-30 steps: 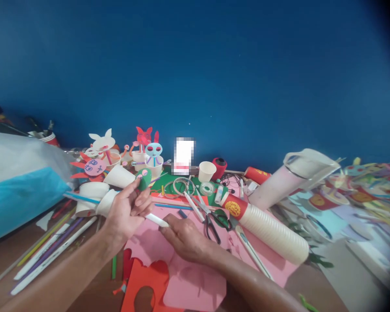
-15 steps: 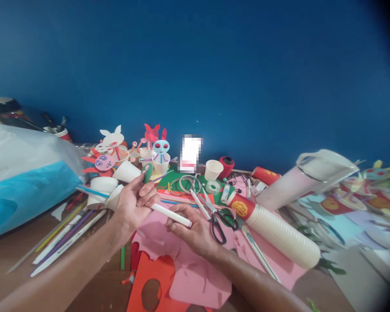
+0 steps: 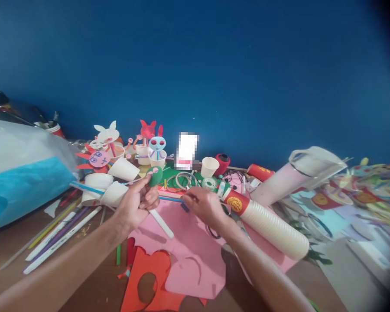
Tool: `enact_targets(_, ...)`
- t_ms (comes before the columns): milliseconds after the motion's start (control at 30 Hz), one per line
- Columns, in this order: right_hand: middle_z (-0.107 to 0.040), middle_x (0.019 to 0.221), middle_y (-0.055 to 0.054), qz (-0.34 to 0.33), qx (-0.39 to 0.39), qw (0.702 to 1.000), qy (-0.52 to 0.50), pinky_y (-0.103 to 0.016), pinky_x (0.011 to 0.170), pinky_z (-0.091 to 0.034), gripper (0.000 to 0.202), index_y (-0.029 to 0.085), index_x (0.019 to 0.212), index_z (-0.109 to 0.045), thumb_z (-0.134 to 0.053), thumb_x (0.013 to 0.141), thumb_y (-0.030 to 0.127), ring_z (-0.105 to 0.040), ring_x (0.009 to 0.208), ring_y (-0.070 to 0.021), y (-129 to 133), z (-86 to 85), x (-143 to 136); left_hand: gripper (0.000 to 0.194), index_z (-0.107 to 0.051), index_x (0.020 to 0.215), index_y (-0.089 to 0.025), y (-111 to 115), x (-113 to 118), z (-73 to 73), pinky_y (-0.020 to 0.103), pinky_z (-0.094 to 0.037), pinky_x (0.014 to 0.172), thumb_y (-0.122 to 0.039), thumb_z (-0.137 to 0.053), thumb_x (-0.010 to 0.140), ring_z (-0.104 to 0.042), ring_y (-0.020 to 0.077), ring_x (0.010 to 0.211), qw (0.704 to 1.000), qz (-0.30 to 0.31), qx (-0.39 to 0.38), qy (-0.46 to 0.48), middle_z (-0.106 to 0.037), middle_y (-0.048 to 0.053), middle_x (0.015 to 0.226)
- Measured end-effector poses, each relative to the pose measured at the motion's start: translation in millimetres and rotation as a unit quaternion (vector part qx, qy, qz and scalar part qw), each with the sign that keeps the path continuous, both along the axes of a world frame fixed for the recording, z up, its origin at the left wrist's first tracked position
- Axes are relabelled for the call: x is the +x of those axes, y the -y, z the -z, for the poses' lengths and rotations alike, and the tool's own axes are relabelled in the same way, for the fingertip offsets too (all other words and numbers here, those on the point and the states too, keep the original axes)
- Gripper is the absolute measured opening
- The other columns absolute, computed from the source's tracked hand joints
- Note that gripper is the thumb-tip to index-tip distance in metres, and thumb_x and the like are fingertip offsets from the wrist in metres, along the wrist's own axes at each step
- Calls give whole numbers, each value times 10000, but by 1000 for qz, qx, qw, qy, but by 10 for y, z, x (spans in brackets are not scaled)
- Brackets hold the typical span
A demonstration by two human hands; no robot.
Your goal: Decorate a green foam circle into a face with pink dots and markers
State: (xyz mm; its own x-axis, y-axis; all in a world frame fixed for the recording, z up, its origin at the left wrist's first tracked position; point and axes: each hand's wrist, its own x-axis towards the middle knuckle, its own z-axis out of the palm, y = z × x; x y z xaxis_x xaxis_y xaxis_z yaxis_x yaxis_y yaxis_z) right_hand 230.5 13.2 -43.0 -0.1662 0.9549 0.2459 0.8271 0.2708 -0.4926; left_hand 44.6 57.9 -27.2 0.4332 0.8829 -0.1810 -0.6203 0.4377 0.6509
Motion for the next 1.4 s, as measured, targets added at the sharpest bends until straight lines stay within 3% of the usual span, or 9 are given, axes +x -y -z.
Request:
enact_targets(100,-646,769,-58,92,-32,978,184,-256,637,-383,241,186,757,-617,-491,825,381,-589,748,-187,-115,24,171,258,-449,590,-159,6,32,70,173,-163,316,-230,-428,836,-193,19,240,999,30,-16,-31,-357,-71,340)
enact_targets(233,-651,832,-103,100,-73,952,280,-279,645,-388,257,163,830,-618,-458,842,364,-596,783,-219,-149,146,178,238,-431,605,-173,7,76,179,171,-167,315,-280,-460,815,-186,20,243,997,26,-38,-68,-347,-82,333)
enact_targets(400,-651,825,-80,77,-68,962,252,-261,642,-362,238,175,857,-580,-375,880,293,-600,780,-197,-118,31,174,185,-442,687,-194,-5,68,227,160,-192,324,-332,-488,800,-237,33,251,977,-45,71,-198,-402,-84,345)
enact_targets(600,-647,751,-41,46,-129,978,157,-234,561,-321,232,179,966,-505,-350,888,332,-607,687,-172,-69,30,101,278,-469,632,-177,-3,-66,140,174,-312,344,-397,-483,802,-412,61,333,883,-128,235,-385,-509,-35,465)
enact_targets(833,-646,796,-69,79,-143,975,152,-252,584,-350,191,174,845,-592,-550,731,322,-583,738,-213,-82,226,17,158,-488,677,-175,-140,-104,115,174,-338,365,-293,-529,774,-436,73,358,963,-185,95,-170,-522,-37,460)
enact_targets(967,-576,661,7,-4,-149,983,-104,-202,515,-346,156,176,789,-592,-500,773,300,-514,584,-122,-59,123,-13,96,-488,701,-159,-141,-55,133,221,-448,460,-216,-519,771,-530,98,422,975,-193,10,-112,-585,-5,539)
enact_targets(1133,-529,596,31,-31,-124,918,-375,-183,501,-364,116,154,723,-594,-550,743,259,-464,533,-90,82,132,-341,66,-486,753,-159,62,118,135,233,-476,505,-196,-484,808,-604,127,542,983,-153,-61,-86,-630,23,633)
enact_targets(1233,-591,684,12,-30,-94,920,-379,-193,554,-397,79,163,769,-616,-556,745,209,-514,610,-111,189,215,-525,123,-489,728,-163,205,237,219,184,-372,372,-248,-574,756,-502,84,401,981,-121,-123,-85,-583,-22,563)
enact_targets(1400,-638,709,11,-53,-31,975,-215,-194,567,-401,144,196,914,-599,-509,806,226,-566,590,-112,264,313,-564,209,-490,722,-175,303,317,405,183,-398,433,-296,-656,685,-523,83,462,983,-130,-114,-68,-554,-46,555)
